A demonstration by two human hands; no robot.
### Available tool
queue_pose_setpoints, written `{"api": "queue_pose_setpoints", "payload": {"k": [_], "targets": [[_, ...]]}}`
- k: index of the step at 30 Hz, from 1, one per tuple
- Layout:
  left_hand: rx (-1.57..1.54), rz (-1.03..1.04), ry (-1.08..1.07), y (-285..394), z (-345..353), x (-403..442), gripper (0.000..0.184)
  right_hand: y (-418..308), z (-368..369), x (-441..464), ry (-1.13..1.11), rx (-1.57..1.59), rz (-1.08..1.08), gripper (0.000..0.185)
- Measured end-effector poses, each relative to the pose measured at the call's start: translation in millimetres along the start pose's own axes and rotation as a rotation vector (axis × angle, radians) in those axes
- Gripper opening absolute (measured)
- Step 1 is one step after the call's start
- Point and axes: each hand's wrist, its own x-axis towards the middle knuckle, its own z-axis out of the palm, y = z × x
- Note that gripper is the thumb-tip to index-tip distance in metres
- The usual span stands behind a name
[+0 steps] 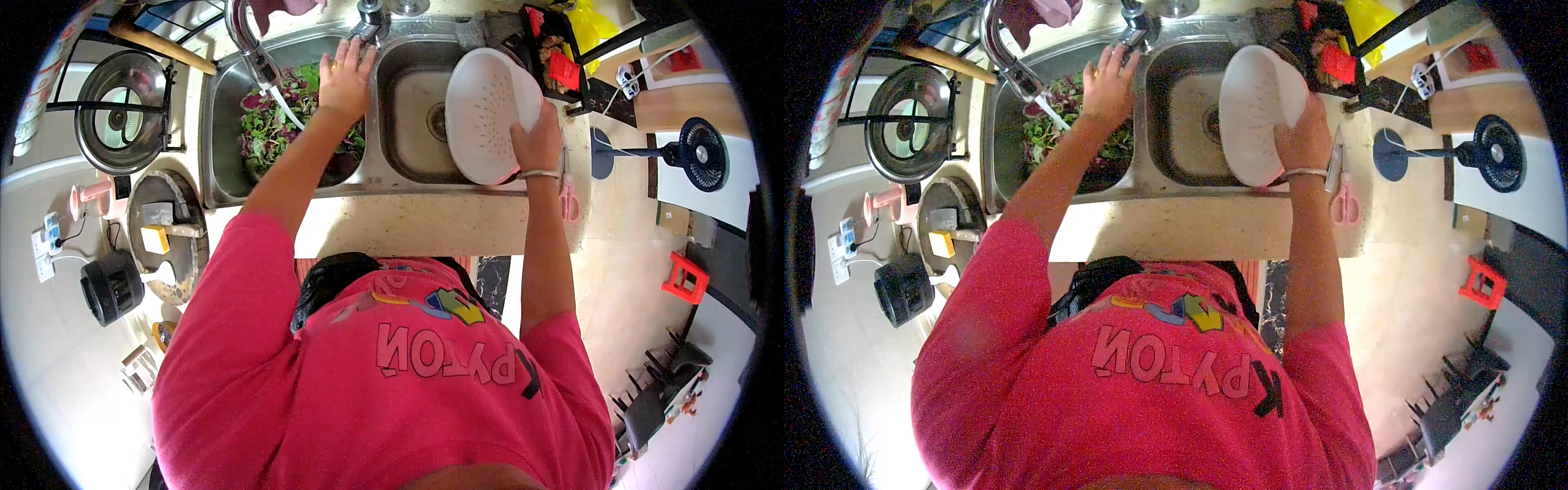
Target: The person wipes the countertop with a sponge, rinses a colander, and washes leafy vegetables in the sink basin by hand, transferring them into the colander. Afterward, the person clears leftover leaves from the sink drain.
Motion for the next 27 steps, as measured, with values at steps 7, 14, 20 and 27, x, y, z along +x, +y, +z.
{"api": "queue_pose_setpoints", "payload": {"k": [7,14,20,27], "targets": [[-0.858,-0.109,0.060,87,75,-47,0.095,-51,-46,13,0.036,0.146,0.009,0.048],[-2.155,-0.745,-0.739,118,30,-43,0.062,-105,-80,-9,0.074,0.350,-0.019,0.048],[-2.480,-0.319,-0.910,150,14,-39,0.050,-173,-85,-47,0.037,0.149,-0.524,0.045],[-2.562,-0.324,-0.918,148,-5,-47,0.047,-190,-77,-69,-0.032,0.083,-0.686,0.038]]}}
